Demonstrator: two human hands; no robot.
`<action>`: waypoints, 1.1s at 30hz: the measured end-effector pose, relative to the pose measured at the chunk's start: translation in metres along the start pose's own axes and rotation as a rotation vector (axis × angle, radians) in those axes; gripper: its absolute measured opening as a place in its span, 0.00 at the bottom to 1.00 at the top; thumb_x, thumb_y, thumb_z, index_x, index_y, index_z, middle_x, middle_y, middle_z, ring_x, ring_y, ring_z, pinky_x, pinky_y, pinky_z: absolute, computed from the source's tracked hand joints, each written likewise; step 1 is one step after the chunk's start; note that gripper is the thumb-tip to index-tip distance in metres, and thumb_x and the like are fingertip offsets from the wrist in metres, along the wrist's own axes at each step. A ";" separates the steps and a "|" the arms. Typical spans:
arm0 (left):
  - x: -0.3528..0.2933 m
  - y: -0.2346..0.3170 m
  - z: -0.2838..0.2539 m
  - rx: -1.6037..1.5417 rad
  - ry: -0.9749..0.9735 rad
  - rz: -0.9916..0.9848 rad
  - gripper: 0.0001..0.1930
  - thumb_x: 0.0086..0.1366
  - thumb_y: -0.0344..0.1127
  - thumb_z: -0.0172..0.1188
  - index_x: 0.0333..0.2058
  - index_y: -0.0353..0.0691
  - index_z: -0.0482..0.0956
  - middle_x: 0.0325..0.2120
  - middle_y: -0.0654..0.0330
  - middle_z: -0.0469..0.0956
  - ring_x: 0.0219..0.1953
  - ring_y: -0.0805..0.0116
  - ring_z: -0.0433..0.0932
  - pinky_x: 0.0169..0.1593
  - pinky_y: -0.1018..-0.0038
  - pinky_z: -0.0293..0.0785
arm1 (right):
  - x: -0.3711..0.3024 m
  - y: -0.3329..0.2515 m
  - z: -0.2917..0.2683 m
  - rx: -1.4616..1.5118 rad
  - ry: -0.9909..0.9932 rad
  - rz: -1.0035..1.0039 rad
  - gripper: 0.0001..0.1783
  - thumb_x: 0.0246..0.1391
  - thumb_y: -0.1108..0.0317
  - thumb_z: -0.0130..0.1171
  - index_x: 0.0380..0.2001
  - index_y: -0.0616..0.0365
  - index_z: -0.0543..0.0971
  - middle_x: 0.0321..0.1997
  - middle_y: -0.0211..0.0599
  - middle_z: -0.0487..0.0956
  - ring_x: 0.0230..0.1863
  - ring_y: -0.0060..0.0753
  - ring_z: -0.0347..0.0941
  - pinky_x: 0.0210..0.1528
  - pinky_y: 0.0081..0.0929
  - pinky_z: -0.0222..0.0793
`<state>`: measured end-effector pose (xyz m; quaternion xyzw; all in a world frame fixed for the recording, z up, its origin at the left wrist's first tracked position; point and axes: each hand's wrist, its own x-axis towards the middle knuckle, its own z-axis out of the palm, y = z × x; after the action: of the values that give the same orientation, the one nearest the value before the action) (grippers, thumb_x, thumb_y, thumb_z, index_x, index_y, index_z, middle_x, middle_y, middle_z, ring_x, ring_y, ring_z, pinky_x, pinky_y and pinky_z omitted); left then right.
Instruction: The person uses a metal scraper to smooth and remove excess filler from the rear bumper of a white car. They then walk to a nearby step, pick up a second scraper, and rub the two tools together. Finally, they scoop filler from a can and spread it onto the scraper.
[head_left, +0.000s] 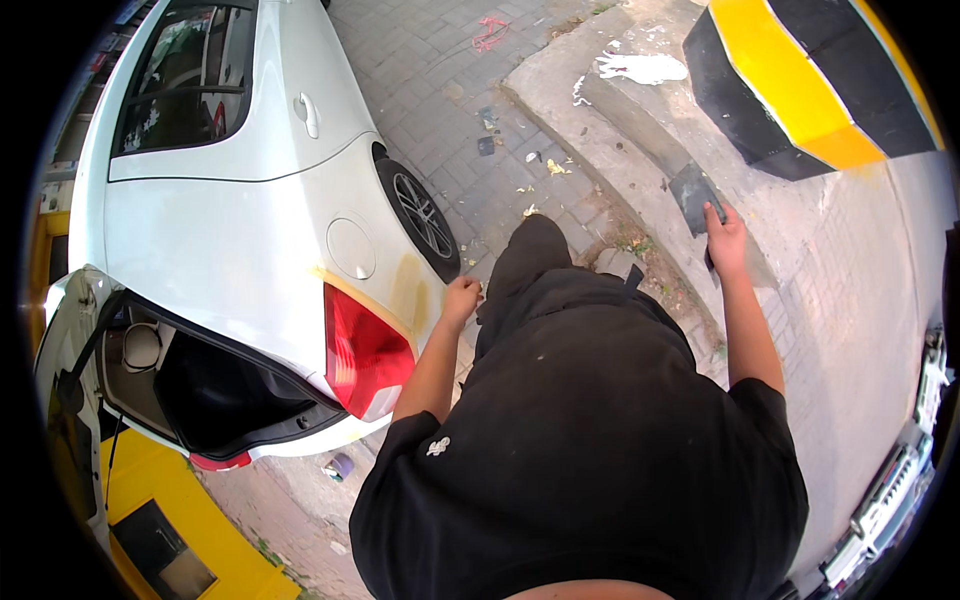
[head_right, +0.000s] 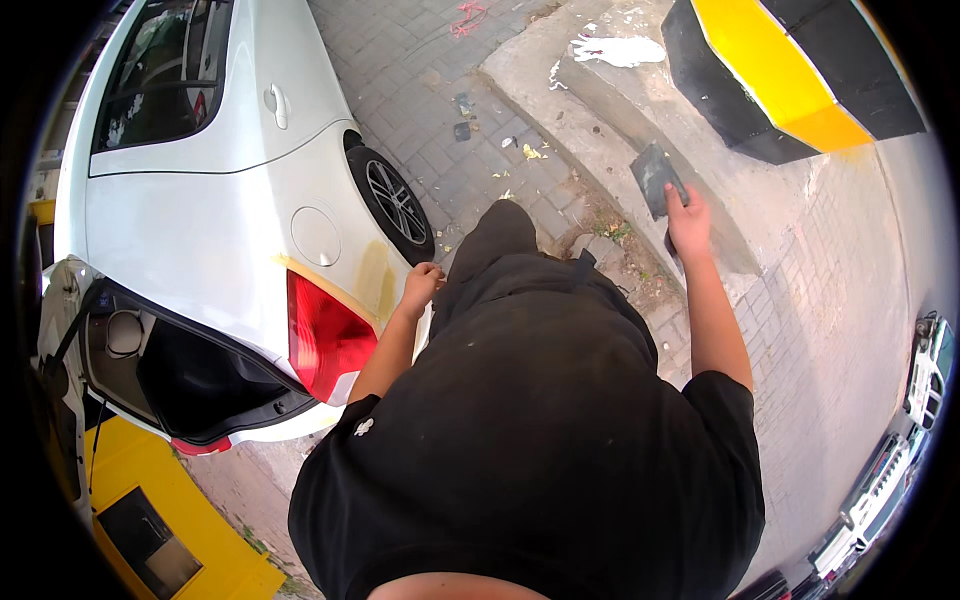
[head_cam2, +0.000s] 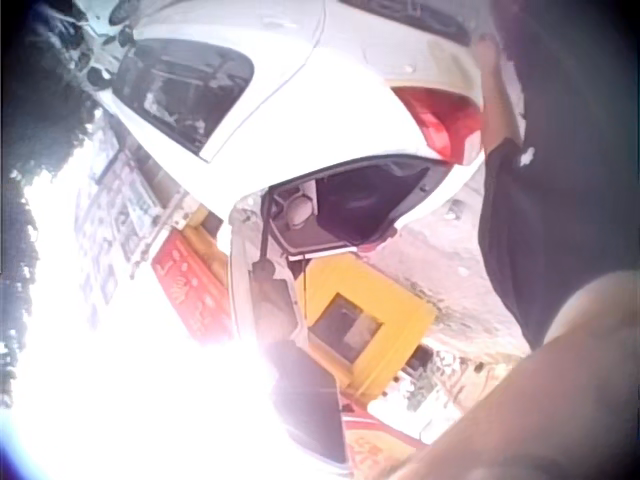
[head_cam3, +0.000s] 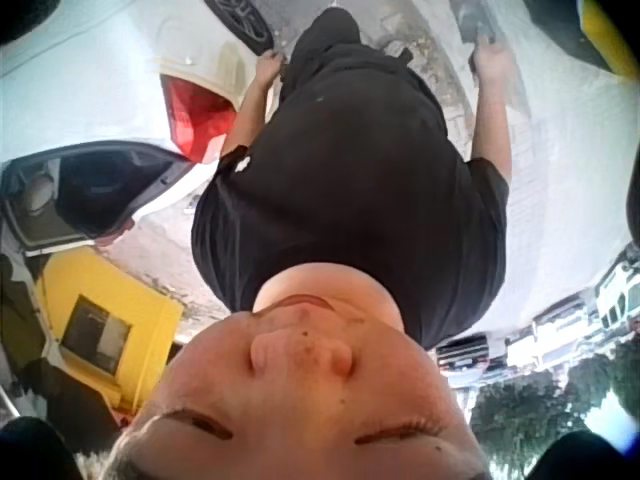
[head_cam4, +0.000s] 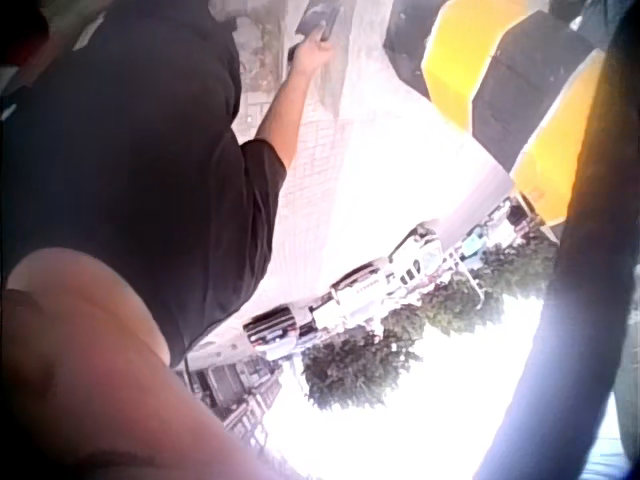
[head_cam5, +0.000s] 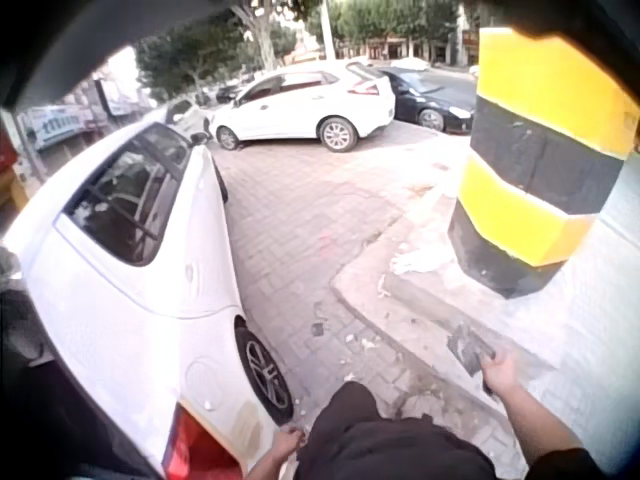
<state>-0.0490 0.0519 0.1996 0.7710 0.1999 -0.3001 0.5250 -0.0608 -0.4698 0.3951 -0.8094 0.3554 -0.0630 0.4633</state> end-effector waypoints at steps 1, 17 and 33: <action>0.008 0.032 0.005 0.079 -0.013 0.055 0.14 0.66 0.35 0.58 0.46 0.32 0.79 0.36 0.58 0.82 0.33 0.70 0.80 0.36 0.72 0.75 | -0.017 0.016 0.003 0.121 0.028 -0.162 0.15 0.65 0.58 0.61 0.36 0.62 0.81 0.23 0.19 0.72 0.25 0.12 0.61 0.26 0.20 0.57; -0.220 0.196 0.135 -0.189 -1.391 0.375 0.21 0.71 0.38 0.62 0.57 0.34 0.72 0.49 0.60 0.79 0.50 0.71 0.77 0.55 0.71 0.73 | -0.359 -0.027 0.008 0.870 0.111 0.023 0.17 0.69 0.54 0.57 0.42 0.57 0.79 0.24 0.19 0.71 0.22 0.10 0.59 0.22 0.16 0.54; -0.436 0.019 0.208 0.392 -1.529 0.783 0.33 0.70 0.42 0.63 0.64 0.31 0.58 0.54 0.51 0.74 0.53 0.66 0.76 0.57 0.67 0.72 | -0.519 0.114 -0.054 1.111 0.790 0.129 0.22 0.69 0.50 0.55 0.47 0.61 0.79 0.33 0.25 0.80 0.33 0.13 0.71 0.35 0.19 0.70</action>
<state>-0.4122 -0.1455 0.4499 0.4484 -0.5401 -0.5613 0.4384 -0.5270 -0.2153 0.4532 -0.3452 0.4600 -0.4989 0.6483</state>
